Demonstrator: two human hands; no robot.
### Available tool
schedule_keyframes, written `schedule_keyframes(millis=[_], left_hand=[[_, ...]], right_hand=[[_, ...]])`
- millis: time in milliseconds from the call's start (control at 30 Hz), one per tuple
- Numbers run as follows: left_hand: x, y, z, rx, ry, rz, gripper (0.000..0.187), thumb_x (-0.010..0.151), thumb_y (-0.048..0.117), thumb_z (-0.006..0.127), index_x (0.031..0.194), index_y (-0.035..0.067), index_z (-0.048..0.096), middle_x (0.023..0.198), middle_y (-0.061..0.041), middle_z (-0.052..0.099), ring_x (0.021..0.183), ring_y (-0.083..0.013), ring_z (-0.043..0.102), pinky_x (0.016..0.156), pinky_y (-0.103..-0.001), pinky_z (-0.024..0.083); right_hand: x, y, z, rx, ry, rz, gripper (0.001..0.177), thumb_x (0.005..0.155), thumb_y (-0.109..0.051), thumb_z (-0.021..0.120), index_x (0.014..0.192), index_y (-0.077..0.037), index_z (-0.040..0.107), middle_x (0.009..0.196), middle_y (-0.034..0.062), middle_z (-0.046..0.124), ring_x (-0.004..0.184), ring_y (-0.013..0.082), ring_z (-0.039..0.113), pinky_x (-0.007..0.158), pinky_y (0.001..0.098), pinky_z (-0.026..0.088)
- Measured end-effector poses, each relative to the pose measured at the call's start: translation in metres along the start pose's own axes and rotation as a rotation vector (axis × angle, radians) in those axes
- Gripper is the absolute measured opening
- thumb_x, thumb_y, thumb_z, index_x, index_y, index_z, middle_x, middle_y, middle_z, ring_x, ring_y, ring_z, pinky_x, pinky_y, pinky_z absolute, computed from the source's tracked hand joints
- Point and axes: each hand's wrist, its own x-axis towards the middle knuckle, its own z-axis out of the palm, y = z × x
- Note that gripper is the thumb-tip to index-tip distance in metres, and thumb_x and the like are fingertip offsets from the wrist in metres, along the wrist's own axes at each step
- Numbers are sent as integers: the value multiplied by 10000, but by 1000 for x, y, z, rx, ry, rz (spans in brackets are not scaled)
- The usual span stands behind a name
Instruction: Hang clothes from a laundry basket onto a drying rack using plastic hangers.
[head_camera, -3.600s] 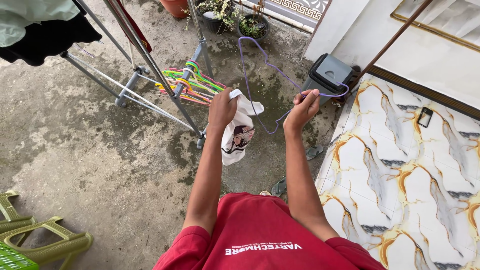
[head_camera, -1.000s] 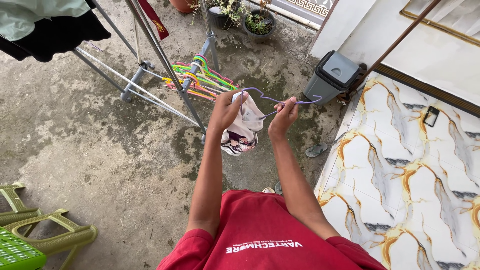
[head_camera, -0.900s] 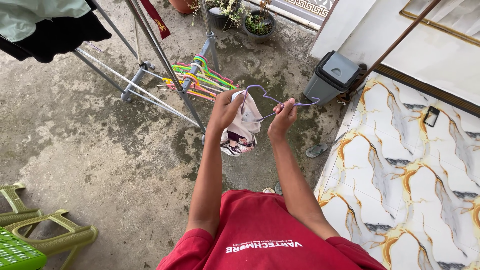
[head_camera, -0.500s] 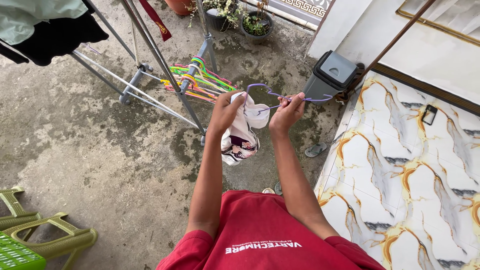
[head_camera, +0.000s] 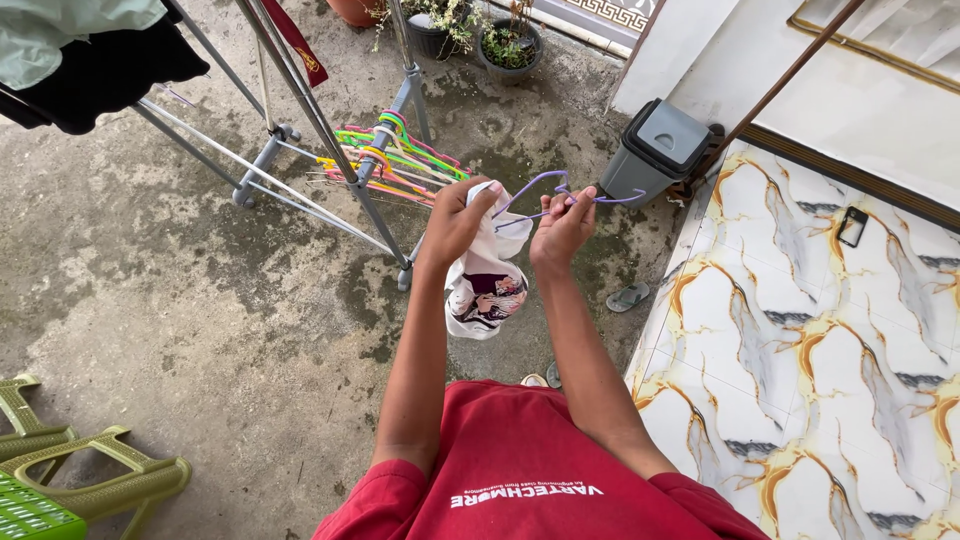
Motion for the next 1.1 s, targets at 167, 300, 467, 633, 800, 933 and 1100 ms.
schedule_keyframes(millis=[167,300,467,633,800,933,1100], left_hand=[[2,23,-6,-114,-36,20,268,1054,236,596,971,-6,678,781,64,588,745,-20,495,643,-239,416],[-2,34,-14,-117,-31,87,287,1075,242,584,1016,-21,684,853,42,649,808,-34,550,714,-236,456],[-11,51,-29,21,53,119,308,1064,256,597,1002,-21,716,844,7,701,801,-37,593,731,-236,489],[-15,56,-44,330,173,86,306,1038,270,655,966,-14,747,702,-58,612,664,-70,512,610,-296,417],[-15,64,-50,528,237,253,349,1041,306,682,936,-25,714,755,-90,544,649,-202,518,616,-364,402],[-4,58,-45,647,190,322,365,1003,342,708,896,-7,720,797,-93,584,706,-256,584,638,-398,441],[13,30,-24,772,-37,269,348,972,383,709,878,51,754,822,-90,629,825,-309,644,709,-449,494]], right_hand=[[-1,32,-41,-212,-72,-78,389,1091,-375,528,808,-116,462,677,-32,433,607,84,430,697,328,504],[3,40,-58,-460,-103,-170,399,1107,-343,502,793,-98,493,673,-17,487,596,82,461,611,295,478],[13,10,-51,-797,-110,-319,415,1114,-324,499,772,-91,518,665,-15,529,592,74,500,550,277,428],[32,-13,-44,-951,-136,-400,401,1116,-294,485,775,-88,523,639,-43,533,525,71,472,462,293,377],[27,-46,-14,-1123,-275,-656,417,1127,-250,550,772,-32,537,619,16,500,560,97,433,507,324,354],[27,-67,0,-1218,-394,-642,464,1120,-255,591,738,-14,483,594,52,459,536,118,410,521,344,347],[7,-90,46,-1320,-755,-466,375,1088,-289,619,837,-12,591,642,61,538,561,139,483,526,352,367]])
